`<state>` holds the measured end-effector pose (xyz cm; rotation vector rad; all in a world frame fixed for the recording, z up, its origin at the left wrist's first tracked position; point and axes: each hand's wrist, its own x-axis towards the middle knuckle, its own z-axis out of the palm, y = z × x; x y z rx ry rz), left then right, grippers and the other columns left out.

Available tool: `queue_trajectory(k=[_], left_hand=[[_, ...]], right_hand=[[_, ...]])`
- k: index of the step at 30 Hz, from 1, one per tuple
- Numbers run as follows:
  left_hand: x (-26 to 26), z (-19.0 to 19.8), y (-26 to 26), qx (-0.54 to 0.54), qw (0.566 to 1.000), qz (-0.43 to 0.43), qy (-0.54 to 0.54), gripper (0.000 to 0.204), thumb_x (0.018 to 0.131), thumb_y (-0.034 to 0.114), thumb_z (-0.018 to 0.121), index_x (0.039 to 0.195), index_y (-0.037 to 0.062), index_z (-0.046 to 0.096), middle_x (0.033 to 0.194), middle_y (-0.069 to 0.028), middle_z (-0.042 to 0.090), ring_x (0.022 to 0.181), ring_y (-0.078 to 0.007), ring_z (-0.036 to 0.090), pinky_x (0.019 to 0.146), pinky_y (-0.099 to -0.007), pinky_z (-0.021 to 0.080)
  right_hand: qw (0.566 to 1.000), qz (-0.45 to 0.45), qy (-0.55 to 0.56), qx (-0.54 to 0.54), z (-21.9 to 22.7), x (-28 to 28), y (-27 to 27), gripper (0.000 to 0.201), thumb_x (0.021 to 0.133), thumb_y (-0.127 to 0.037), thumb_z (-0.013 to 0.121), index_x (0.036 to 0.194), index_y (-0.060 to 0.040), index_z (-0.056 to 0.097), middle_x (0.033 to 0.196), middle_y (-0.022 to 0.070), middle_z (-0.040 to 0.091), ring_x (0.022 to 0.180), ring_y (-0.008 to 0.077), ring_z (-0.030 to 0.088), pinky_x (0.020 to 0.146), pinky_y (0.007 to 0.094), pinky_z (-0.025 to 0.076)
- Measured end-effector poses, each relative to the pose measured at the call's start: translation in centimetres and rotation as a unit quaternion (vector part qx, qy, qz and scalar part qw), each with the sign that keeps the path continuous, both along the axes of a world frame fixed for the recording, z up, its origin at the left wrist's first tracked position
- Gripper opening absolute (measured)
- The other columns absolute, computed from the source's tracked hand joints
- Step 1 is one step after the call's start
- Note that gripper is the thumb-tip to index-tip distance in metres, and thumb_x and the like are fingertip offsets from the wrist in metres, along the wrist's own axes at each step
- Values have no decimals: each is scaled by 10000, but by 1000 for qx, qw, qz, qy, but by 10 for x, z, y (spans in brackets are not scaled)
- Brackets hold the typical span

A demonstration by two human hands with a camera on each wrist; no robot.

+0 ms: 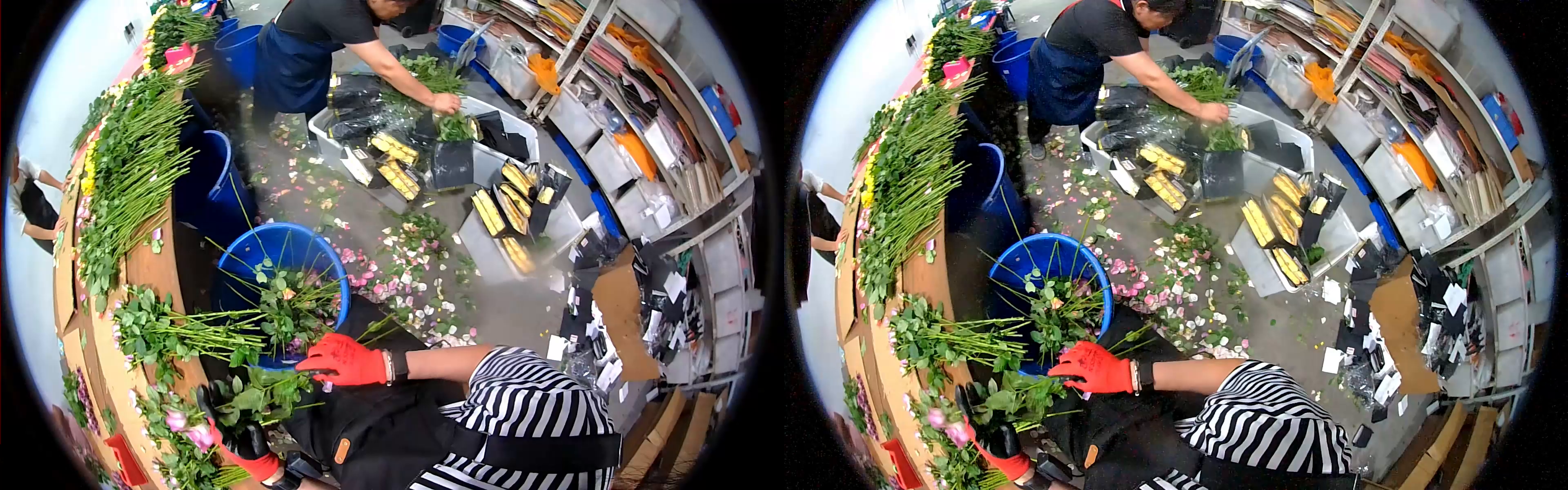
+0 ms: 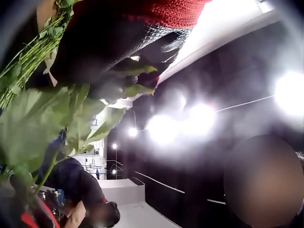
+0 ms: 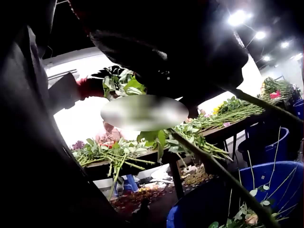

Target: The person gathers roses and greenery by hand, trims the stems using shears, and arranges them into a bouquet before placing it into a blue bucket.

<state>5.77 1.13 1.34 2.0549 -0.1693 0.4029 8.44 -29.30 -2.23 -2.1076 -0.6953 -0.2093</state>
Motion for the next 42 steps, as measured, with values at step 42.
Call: queue_trajectory(k=[42], left_hand=[[64,93,33,-411,904,82,86,459,946,108,457,1394,24,410,1158,-29,535,919,-121,489,825,-250,420]], right_hand=[[972,77,140,-174,13,57,77,457,892,-356,568,1303,-161,523,1100,113,606,1016,288,567,873,399,417]])
